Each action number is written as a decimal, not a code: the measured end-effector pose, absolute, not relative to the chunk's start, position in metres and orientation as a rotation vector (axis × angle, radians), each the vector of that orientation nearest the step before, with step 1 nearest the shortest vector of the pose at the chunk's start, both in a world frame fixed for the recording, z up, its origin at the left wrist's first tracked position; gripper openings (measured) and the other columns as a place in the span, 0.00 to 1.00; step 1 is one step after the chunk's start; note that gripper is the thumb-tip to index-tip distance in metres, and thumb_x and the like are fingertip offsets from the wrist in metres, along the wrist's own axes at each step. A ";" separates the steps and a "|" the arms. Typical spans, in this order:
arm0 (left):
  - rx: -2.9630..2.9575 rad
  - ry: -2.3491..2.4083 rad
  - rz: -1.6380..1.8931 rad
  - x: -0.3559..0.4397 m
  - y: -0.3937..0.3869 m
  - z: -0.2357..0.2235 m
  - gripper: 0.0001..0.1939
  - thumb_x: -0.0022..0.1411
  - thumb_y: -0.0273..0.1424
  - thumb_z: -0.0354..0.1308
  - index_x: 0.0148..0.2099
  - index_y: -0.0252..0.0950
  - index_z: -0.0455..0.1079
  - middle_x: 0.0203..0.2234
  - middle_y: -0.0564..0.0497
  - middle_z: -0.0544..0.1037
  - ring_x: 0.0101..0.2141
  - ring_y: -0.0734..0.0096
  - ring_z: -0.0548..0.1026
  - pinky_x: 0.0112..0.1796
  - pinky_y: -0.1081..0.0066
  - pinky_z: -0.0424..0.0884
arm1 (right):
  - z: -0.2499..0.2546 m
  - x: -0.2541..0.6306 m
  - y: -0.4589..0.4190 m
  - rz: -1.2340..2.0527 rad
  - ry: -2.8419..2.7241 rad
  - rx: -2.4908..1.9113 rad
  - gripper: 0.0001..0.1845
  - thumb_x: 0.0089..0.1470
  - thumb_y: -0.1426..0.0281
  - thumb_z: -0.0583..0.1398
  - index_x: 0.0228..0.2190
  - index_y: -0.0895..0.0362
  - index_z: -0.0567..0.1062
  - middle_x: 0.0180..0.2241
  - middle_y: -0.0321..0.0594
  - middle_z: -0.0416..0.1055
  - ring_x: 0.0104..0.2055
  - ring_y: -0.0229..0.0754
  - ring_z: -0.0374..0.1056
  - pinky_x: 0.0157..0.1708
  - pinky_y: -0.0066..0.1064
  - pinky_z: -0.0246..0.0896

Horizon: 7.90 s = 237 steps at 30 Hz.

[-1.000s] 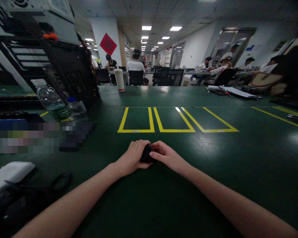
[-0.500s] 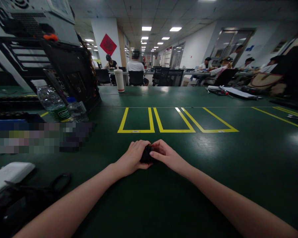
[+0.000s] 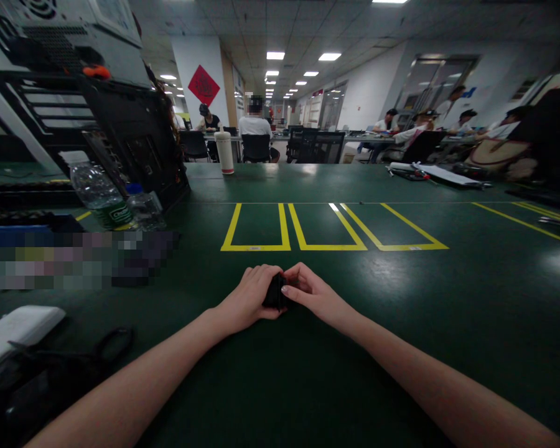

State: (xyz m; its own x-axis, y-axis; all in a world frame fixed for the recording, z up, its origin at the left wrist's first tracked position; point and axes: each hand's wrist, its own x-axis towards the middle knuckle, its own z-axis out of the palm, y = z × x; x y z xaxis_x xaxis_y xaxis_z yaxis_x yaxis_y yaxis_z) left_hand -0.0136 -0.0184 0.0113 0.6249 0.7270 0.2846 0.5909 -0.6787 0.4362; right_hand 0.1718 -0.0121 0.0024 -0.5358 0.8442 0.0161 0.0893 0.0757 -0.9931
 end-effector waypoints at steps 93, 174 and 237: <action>2.529 1.068 0.613 -0.013 -0.020 0.015 0.28 0.50 0.29 0.61 0.51 0.37 0.52 0.43 0.47 0.65 0.42 0.60 0.65 0.42 0.61 0.61 | 0.005 0.176 -0.014 1.621 -1.741 -0.818 0.21 0.42 0.72 0.63 0.37 0.55 0.61 0.39 0.37 0.63 0.44 0.40 0.63 0.45 0.39 0.59; 2.524 1.096 0.661 -0.011 -0.020 0.011 0.29 0.51 0.32 0.60 0.51 0.38 0.50 0.43 0.46 0.64 0.42 0.60 0.66 0.41 0.61 0.62 | 0.003 0.161 -0.028 1.486 -1.479 -1.043 0.13 0.48 0.64 0.58 0.36 0.56 0.68 0.39 0.39 0.67 0.44 0.42 0.63 0.44 0.38 0.60; 2.578 1.077 0.645 -0.011 -0.023 0.013 0.28 0.51 0.31 0.60 0.52 0.38 0.51 0.46 0.46 0.65 0.45 0.58 0.64 0.43 0.60 0.60 | 0.002 0.170 -0.014 1.503 -1.712 -0.953 0.12 0.49 0.67 0.58 0.37 0.55 0.63 0.37 0.37 0.64 0.39 0.39 0.64 0.36 0.34 0.64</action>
